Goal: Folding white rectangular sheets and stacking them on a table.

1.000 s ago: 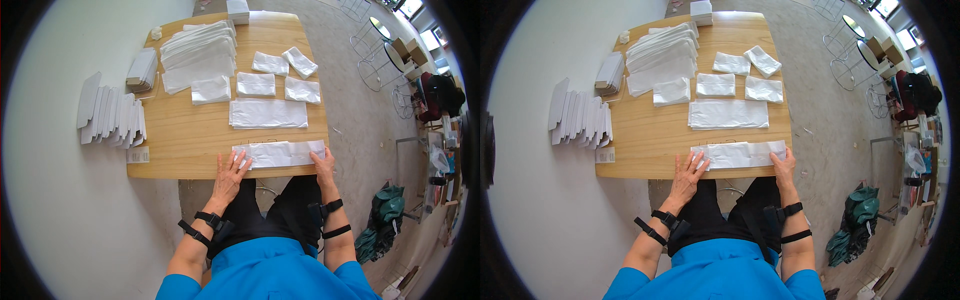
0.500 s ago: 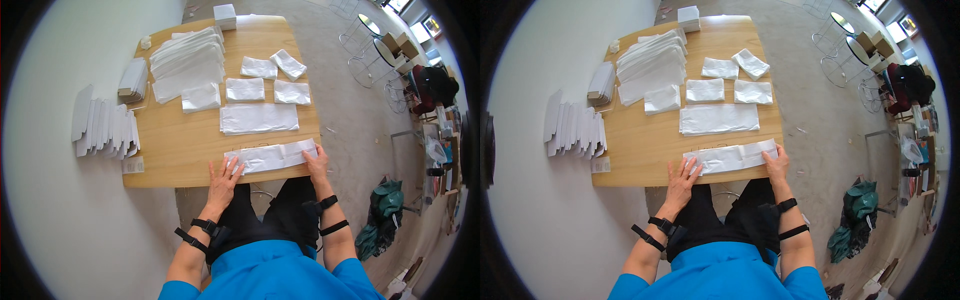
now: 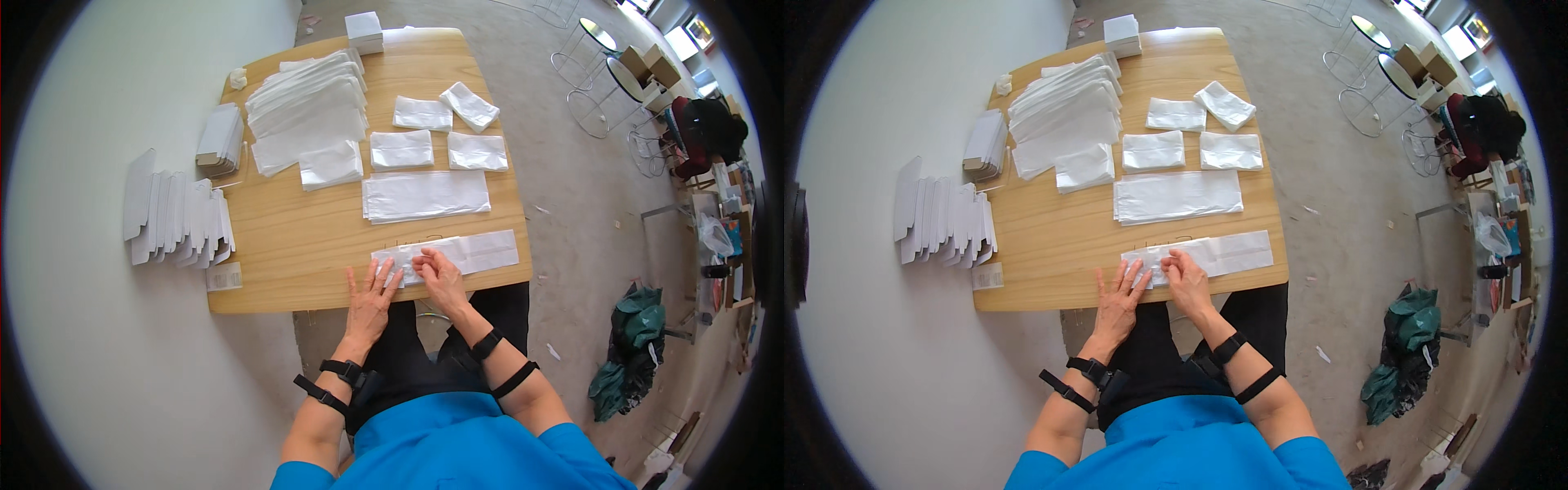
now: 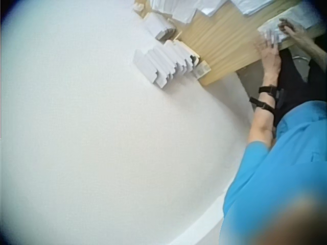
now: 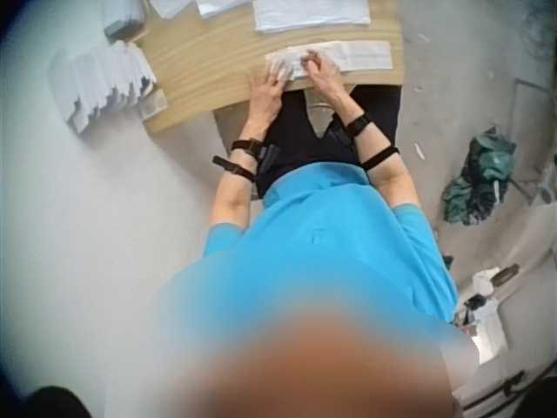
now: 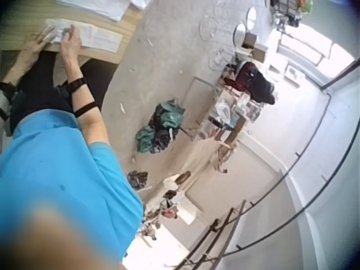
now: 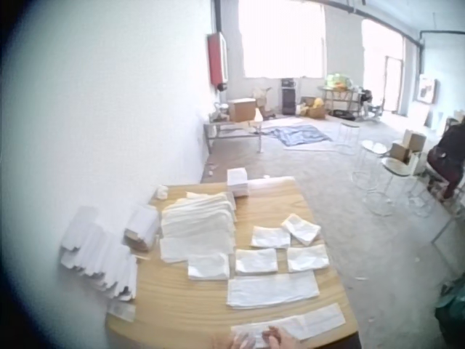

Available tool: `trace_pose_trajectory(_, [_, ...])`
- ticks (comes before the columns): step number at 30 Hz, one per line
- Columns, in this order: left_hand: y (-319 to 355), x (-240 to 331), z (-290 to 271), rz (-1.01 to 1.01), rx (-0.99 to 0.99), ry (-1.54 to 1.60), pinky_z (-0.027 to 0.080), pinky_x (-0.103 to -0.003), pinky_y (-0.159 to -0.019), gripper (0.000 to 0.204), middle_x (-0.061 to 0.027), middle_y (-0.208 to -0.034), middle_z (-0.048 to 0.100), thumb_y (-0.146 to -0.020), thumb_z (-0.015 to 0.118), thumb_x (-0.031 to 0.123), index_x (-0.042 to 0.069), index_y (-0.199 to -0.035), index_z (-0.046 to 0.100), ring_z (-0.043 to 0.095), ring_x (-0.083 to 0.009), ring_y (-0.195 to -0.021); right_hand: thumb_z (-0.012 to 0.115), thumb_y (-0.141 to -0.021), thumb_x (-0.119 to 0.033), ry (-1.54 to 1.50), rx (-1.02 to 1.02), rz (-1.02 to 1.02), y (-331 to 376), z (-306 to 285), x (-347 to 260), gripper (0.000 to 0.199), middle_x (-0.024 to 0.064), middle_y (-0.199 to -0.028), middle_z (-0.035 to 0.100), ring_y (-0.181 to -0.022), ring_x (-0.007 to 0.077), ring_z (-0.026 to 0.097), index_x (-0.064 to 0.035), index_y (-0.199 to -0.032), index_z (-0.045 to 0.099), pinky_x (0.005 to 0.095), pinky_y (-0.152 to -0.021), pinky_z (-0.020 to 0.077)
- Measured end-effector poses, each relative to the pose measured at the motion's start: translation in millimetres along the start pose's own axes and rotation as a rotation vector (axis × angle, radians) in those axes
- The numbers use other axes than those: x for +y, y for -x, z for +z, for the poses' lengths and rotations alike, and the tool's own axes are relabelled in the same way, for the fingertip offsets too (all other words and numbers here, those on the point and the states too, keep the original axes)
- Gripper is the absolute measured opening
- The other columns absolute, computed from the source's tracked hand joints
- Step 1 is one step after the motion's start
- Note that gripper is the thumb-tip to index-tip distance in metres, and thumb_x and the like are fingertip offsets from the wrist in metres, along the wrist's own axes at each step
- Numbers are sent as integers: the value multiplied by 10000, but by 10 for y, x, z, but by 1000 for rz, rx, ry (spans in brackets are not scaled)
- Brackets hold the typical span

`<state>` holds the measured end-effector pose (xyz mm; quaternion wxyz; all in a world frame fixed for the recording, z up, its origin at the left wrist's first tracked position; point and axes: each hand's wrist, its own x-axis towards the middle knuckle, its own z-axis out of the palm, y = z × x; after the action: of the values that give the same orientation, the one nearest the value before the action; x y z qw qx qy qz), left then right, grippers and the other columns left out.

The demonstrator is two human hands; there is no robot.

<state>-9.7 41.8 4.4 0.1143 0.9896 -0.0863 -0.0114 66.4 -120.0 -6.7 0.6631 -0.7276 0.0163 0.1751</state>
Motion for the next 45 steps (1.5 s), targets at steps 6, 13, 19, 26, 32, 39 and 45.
trace_pose_trajectory(6, [59, 112, -183, -136, 198, 287, 240, -482, -1083, 494, -70, -1346, 458, -785, 650, 100, 110, -1254, 498, 409, -246, -1264, 445, -932, -43, 44, 76, 35, -12, 90, 65, 270, 155, -998, 674, -900, 204, 672, 63, -1165, 531, 299, -809, 535])
trace_pose_trajectory(13, [-26, 83, 34, -187, 326, 231, 346, -413, -940, 284, -79, -1098, 563, -798, 672, 136, 95, -1049, 544, 512, -277, -1052, 462, -928, -75, 108, 128, 36, -1, 148, 35, 263, 156, -962, 686, -892, 216, 681, 65, -1136, 544, 303, -798, 527])
trace_pose_trajectory(19, [-122, 174, 136, -774, 862, 1508, 429, -235, -872, 121, -39, -1044, 588, -949, 581, 150, 30, -946, 565, 528, -81, -950, 461, -933, -98, 98, 114, 54, -14, 122, 13, 282, 154, -975, 688, -888, 203, 679, 67, -1146, 545, 302, -806, 524])
trace_pose_trajectory(26, [-203, 562, -99, -717, 844, 1490, 455, -267, -854, 115, -68, -1001, 635, -900, 645, 109, 24, -959, 596, 588, -134, -925, 554, -940, -276, -51, 103, 109, 73, -57, -271, 347, 110, -902, 690, -815, 153, 660, 54, -1013, 631, 274, -720, 511])
trace_pose_trajectory(32, [-303, 776, -148, -206, 528, 799, 474, -341, -860, 122, -107, -1024, 657, -818, 689, 57, 21, -928, 652, 611, -261, -989, 664, -865, -334, -68, 99, 134, 91, -179, -385, 342, 75, -775, 683, -704, 133, 640, 8, -876, 680, 289, -648, 502])
trace_pose_trajectory(39, [-210, 636, -47, -403, 595, 602, 444, -389, -874, 163, -112, -1024, 618, -861, 591, 80, 37, -1010, 639, 573, -297, -978, 682, -794, -223, 335, 315, 10, -70, -267, -175, 218, 104, -639, 639, -600, 207, 629, -11, -760, 644, 336, -594, 497])
trace_pose_trajectory(45, [-88, 386, -5, -507, 607, 667, 437, -393, -862, 159, -115, -971, 599, -853, 544, 40, 28, -986, 629, 562, -304, -944, 695, -766, -250, 689, 279, 68, -146, 12, -295, 228, 145, -756, 658, -767, 329, 653, -37, -815, 630, 427, -685, 506])
